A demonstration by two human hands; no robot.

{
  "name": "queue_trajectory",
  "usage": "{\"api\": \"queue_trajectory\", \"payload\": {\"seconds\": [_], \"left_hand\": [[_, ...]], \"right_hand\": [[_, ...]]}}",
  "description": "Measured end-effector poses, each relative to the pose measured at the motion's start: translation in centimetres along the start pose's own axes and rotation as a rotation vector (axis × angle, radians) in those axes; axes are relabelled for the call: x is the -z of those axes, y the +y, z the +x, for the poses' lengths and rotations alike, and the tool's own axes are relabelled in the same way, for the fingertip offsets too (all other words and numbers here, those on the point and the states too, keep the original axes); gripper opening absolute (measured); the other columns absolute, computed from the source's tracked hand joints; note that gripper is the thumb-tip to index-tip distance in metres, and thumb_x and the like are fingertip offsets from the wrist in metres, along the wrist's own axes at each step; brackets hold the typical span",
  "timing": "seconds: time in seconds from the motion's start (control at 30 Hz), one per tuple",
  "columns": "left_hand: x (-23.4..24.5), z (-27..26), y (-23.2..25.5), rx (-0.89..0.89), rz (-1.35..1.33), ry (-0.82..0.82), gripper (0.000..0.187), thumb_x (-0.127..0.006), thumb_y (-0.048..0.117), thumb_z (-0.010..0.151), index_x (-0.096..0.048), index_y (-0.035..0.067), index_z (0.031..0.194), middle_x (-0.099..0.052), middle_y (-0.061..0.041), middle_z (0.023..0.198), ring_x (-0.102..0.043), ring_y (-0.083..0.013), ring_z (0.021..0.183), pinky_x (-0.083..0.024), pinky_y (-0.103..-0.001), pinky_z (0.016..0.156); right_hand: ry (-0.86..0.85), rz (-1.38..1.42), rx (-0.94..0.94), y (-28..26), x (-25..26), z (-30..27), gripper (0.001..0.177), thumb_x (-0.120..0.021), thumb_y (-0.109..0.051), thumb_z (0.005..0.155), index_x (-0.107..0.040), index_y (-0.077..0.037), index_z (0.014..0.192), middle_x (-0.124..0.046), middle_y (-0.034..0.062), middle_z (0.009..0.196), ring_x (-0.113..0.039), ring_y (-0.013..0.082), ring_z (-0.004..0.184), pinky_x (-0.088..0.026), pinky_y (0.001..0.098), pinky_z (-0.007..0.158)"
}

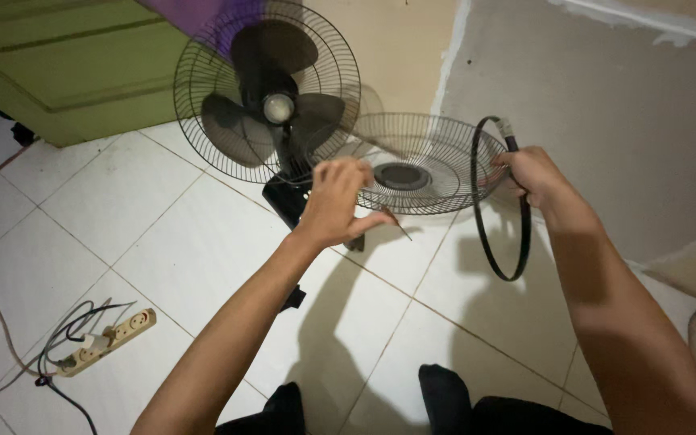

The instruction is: The person unplugs a black table fan, then uses a screwdriver to loosen a screw on the front grille. They remove the front grille and place it on the floor, then remove the fan blade and the central hub cap.

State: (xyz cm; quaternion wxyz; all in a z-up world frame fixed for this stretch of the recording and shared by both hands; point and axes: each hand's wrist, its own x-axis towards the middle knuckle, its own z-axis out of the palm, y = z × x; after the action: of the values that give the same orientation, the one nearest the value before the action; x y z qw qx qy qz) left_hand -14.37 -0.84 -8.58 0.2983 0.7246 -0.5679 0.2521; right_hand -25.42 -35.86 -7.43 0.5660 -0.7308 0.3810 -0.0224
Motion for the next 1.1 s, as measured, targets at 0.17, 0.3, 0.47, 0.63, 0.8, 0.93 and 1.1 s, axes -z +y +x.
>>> {"api": "queue_trajectory", "payload": {"seconds": [0.17,0.3,0.47,0.63,0.8,0.93,1.1], "left_hand": [[-4.6,-3.0,-1.5,0.504,-0.19,0.171,0.08,-0.074,0.032,0.094,-0.03,-0.009,0.148,-0.03,-0.033,0.155,-0.024,-0.0432,0.145,-0.02,-0.055,0.116],[-7.5,-4.2,-3.5,1.122,-0.71,0.226,0.08,-0.066,0.015,0.088,-0.02,-0.008,0.15,-0.048,-0.026,0.139,-0.047,-0.0411,0.134,-0.038,-0.053,0.112],[-9.0,-6.8,-6.3,1.494,-1.22,0.025,0.055,-0.047,0.002,0.092,-0.038,-0.009,0.146,-0.064,-0.025,0.118,-0.076,-0.0385,0.088,-0.065,-0.047,0.069],[-12.9,-7.8,-7.2,1.476,-1.224,0.147,0.055,-0.047,0.0,0.096,-0.035,-0.003,0.15,-0.061,-0.025,0.119,-0.073,-0.0357,0.078,-0.066,-0.046,0.061],[-17.9,-8.9,-6.6,1.498,-1.228,0.214,0.057,-0.047,0.009,0.1,-0.029,0.01,0.155,-0.061,-0.014,0.127,-0.072,-0.0341,0.081,-0.06,-0.045,0.055],[-20.9,-8.5,-6.4,1.435,-1.186,0.221,0.055,-0.045,0.009,0.103,-0.031,0.006,0.156,-0.061,-0.016,0.132,-0.074,-0.0342,0.085,-0.064,-0.046,0.057],[-23.9,-8.6,-6.6,1.489,-1.204,0.244,0.059,-0.046,0.009,0.103,-0.028,0.012,0.159,-0.059,-0.013,0.135,-0.074,-0.0305,0.087,-0.065,-0.043,0.059]], "right_hand": [[0.035,0.111,0.15,2.6,-0.5,0.3,0.031,-0.051,-0.011,0.102,-0.062,0.016,0.111,-0.073,0.0229,0.091,-0.076,0.0261,0.082,-0.061,0.0357,0.074],[0.065,0.112,0.256,3.1,-0.6,0.2,0.033,-0.049,-0.014,0.105,-0.064,0.013,0.114,-0.074,0.0187,0.09,-0.074,0.0232,0.08,-0.058,0.0334,0.071],[0.124,-0.036,0.256,5.5,-1.2,-0.3,0.03,-0.048,-0.012,0.105,-0.066,0.007,0.12,-0.074,0.0149,0.086,-0.055,0.0212,0.065,-0.04,0.0354,0.056],[0.107,-0.026,0.248,6.1,-1.3,2.0,0.035,-0.053,-0.025,0.103,-0.066,0.005,0.116,-0.075,0.0114,0.085,-0.067,0.0165,0.071,-0.046,0.0329,0.061],[0.197,-0.154,0.213,8.4,1.0,4.9,0.053,-0.062,-0.043,0.106,-0.072,0.008,0.111,-0.072,0.0136,0.09,-0.061,0.0205,0.076,-0.049,0.0375,0.069],[0.362,-0.31,0.314,9.5,1.8,7.3,0.047,-0.066,-0.041,0.103,-0.07,0.006,0.109,-0.073,0.018,0.091,-0.068,0.0264,0.083,-0.052,0.0399,0.077],[0.54,-0.265,0.481,10.0,2.5,6.9,0.034,-0.066,-0.032,0.102,-0.068,-0.001,0.115,-0.074,0.0134,0.091,-0.072,0.0244,0.082,-0.054,0.0389,0.079]]}}
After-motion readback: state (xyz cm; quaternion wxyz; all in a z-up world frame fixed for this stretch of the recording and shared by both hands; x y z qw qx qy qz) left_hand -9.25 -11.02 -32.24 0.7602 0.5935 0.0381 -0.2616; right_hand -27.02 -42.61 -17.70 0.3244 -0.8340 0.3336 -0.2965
